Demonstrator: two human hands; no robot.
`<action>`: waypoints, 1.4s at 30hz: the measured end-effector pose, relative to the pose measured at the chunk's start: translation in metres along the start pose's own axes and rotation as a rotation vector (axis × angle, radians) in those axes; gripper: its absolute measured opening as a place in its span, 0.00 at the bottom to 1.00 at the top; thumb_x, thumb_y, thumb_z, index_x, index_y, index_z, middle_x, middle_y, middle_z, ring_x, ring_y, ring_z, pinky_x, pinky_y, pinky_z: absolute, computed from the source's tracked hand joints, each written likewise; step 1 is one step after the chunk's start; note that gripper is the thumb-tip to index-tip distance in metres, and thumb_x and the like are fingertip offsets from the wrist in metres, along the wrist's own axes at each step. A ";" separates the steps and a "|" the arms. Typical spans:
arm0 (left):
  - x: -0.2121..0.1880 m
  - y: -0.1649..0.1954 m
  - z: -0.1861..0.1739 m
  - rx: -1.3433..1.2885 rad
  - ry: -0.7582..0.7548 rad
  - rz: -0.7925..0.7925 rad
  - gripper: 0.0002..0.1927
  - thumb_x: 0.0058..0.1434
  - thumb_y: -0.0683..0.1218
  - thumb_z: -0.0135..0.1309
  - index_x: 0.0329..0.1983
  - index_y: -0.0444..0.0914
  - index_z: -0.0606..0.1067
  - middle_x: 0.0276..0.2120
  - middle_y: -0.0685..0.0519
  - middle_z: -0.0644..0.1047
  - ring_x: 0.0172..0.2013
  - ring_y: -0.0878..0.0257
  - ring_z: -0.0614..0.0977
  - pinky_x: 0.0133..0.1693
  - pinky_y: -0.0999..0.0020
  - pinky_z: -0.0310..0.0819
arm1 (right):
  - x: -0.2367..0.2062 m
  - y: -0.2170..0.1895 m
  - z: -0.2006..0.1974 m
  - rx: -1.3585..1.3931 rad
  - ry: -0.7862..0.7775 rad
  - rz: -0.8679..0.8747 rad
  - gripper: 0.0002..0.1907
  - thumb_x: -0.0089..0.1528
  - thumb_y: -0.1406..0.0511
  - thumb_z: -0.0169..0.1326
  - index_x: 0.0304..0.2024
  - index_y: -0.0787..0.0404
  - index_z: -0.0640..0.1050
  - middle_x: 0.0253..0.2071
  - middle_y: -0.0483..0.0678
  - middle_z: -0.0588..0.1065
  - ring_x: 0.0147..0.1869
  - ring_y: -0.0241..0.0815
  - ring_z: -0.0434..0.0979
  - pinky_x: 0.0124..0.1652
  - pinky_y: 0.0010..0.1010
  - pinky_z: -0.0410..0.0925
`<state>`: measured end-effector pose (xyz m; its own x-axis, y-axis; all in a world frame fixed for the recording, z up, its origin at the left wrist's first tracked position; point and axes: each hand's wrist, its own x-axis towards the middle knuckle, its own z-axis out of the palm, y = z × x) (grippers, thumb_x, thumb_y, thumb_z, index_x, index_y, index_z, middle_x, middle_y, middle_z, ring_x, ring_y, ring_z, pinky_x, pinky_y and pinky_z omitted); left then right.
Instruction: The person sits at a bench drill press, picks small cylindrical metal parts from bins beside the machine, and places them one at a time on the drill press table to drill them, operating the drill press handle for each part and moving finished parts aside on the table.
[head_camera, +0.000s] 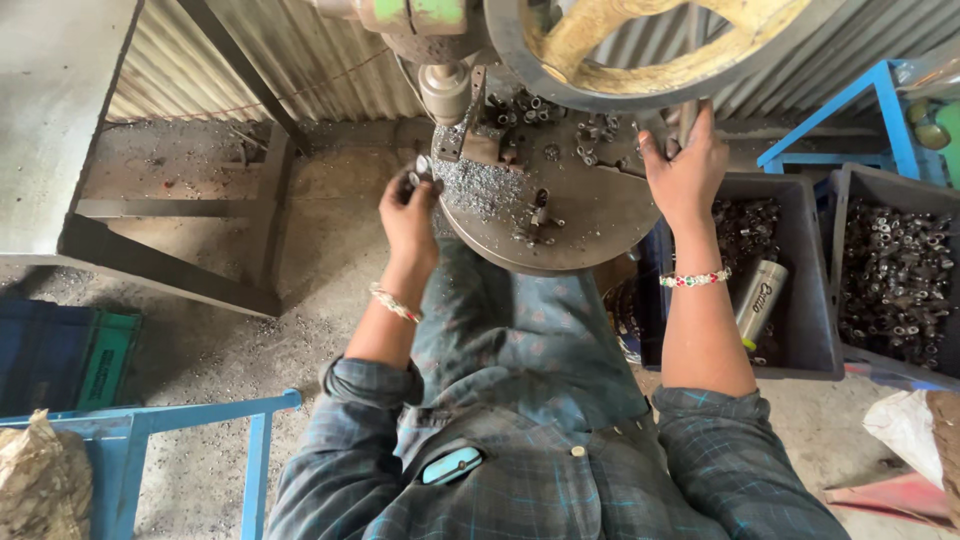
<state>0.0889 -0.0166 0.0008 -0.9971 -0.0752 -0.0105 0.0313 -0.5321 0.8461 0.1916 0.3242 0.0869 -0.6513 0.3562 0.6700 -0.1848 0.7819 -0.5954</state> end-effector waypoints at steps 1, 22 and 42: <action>0.010 0.005 -0.004 -0.054 -0.025 0.011 0.17 0.60 0.35 0.54 0.54 0.32 0.76 0.43 0.52 0.82 0.41 0.63 0.84 0.46 0.69 0.83 | 0.000 0.000 0.001 -0.007 -0.017 0.037 0.29 0.61 0.67 0.71 0.58 0.70 0.69 0.38 0.48 0.75 0.32 0.41 0.74 0.34 0.32 0.69; 0.074 0.017 -0.001 0.104 -0.290 0.004 0.09 0.67 0.33 0.51 0.49 0.27 0.77 0.44 0.45 0.81 0.43 0.60 0.84 0.50 0.66 0.83 | -0.001 -0.005 0.001 -0.079 -0.012 0.071 0.22 0.60 0.68 0.71 0.46 0.68 0.71 0.27 0.48 0.71 0.28 0.43 0.70 0.32 0.35 0.66; 0.089 0.059 0.019 0.161 -0.319 -0.259 0.10 0.66 0.37 0.56 0.49 0.39 0.76 0.42 0.55 0.82 0.42 0.65 0.82 0.40 0.70 0.76 | 0.165 -0.005 0.080 -0.803 -0.253 -0.265 0.27 0.70 0.52 0.54 0.60 0.68 0.70 0.62 0.66 0.69 0.69 0.68 0.63 0.68 0.59 0.55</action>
<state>0.0003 -0.0385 0.0604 -0.9428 0.3213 -0.0891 -0.2084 -0.3594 0.9096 0.0262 0.3375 0.1649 -0.8213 0.0626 0.5670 0.1582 0.9800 0.1209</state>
